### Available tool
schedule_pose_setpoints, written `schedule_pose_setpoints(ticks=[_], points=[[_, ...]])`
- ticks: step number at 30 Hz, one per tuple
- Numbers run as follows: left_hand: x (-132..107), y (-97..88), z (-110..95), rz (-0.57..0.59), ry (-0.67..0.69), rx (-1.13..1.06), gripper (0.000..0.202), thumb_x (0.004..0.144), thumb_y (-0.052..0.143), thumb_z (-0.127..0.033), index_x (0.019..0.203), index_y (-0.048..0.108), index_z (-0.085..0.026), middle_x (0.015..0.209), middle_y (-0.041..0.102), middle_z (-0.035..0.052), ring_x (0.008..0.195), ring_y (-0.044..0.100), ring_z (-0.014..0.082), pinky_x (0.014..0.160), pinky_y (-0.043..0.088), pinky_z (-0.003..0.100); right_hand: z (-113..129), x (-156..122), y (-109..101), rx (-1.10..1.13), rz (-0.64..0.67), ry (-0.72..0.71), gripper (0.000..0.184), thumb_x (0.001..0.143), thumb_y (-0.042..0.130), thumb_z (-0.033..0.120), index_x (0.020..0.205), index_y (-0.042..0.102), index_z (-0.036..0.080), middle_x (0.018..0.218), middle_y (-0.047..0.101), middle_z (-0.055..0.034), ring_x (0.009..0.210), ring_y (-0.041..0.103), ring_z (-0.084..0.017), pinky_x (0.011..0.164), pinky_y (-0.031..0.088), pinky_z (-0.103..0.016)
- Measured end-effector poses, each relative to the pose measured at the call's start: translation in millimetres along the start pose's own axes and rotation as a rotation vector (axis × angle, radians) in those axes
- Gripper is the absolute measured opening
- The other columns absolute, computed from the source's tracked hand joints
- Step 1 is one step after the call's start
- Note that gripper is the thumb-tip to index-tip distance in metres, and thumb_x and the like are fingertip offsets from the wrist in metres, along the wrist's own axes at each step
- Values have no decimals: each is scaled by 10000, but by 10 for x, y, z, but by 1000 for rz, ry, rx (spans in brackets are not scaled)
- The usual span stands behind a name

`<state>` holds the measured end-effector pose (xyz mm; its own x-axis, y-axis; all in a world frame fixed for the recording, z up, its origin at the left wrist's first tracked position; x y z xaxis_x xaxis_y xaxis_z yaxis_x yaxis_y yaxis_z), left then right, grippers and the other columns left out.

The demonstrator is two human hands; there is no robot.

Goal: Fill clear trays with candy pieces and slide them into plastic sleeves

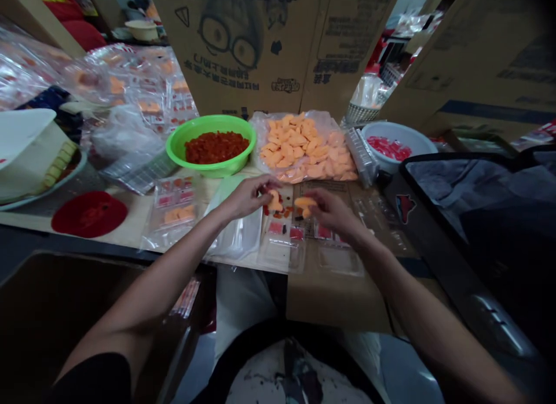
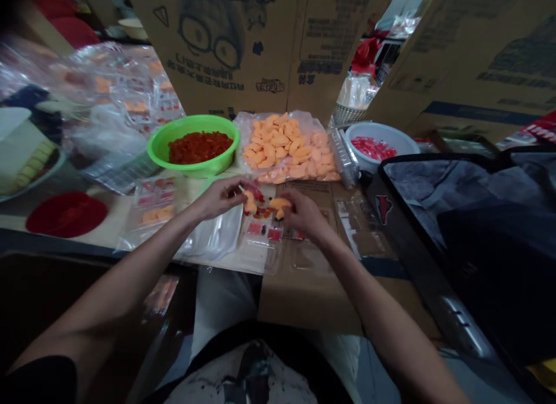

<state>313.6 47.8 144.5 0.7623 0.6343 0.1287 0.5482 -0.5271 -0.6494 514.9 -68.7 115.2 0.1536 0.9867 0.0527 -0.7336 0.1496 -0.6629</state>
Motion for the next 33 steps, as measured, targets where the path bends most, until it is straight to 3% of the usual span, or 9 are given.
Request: schedule_pose_setpoints(ticks=[2,5,9,13,18,22,28,33], points=[[-341,82,-65,53,-10,-32,284,862,532,-165,1101,686,-154,990,676,37,784,587,127,750,475,246,-40,-363,228,74,24,59,336,828,502,215,1132,641,186,833,686,-32,734,601,-184,689,464,-284],[-720,210,-126,30,65,-31,188,881,538,-186,1001,682,-171,1010,653,56,876,612,151,800,493,263,-46,-695,512,148,0,108,292,814,484,187,1062,638,204,850,687,-31,757,613,-183,703,476,-286],[-1090,488,-135,-30,232,81,158,939,495,-171,1031,623,-177,1040,632,82,948,625,160,813,510,267,45,-883,689,133,-104,84,241,790,467,145,998,573,202,964,692,-61,826,635,-194,730,475,-295],[-1340,824,-84,14,339,289,197,987,435,-153,1100,595,-172,1009,634,90,921,624,167,790,518,272,111,-963,808,-48,-74,129,264,790,463,109,1037,525,183,888,663,-65,747,615,-191,672,443,-283],[-1413,945,-82,94,322,349,257,1036,401,-238,1158,612,-159,1031,628,97,913,626,161,762,521,252,223,-972,872,-259,31,52,367,791,468,48,1148,508,123,1059,634,-144,910,609,-239,793,472,-341],[-1369,950,-68,176,198,374,310,1051,353,-268,1082,654,-201,990,619,66,874,605,149,762,514,255,334,-975,842,-456,134,33,287,807,506,52,1082,570,105,1148,584,-200,996,564,-287,852,469,-390],[-1343,920,-49,-5,270,306,250,1002,454,-190,1165,643,-174,1168,632,130,1070,603,215,914,543,357,451,-1037,762,-537,189,-57,327,841,488,49,1133,624,104,1191,582,-199,1079,518,-321,934,429,-442],[-1294,820,-34,-110,216,292,344,947,394,-66,1180,621,-175,1181,624,123,1115,607,201,933,554,347,440,-1065,838,-567,308,-182,361,891,459,52,1194,647,107,1204,599,-180,1107,513,-310,954,418,-419]])
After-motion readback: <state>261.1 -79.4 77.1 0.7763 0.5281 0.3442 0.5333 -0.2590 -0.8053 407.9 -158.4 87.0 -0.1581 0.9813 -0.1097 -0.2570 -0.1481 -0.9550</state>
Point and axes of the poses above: each hand's wrist, its own x-axis towards the middle knuckle, its own y-axis out of the palm, z = x × y, the point moved 4 cm from there along x, towards the middle knuckle
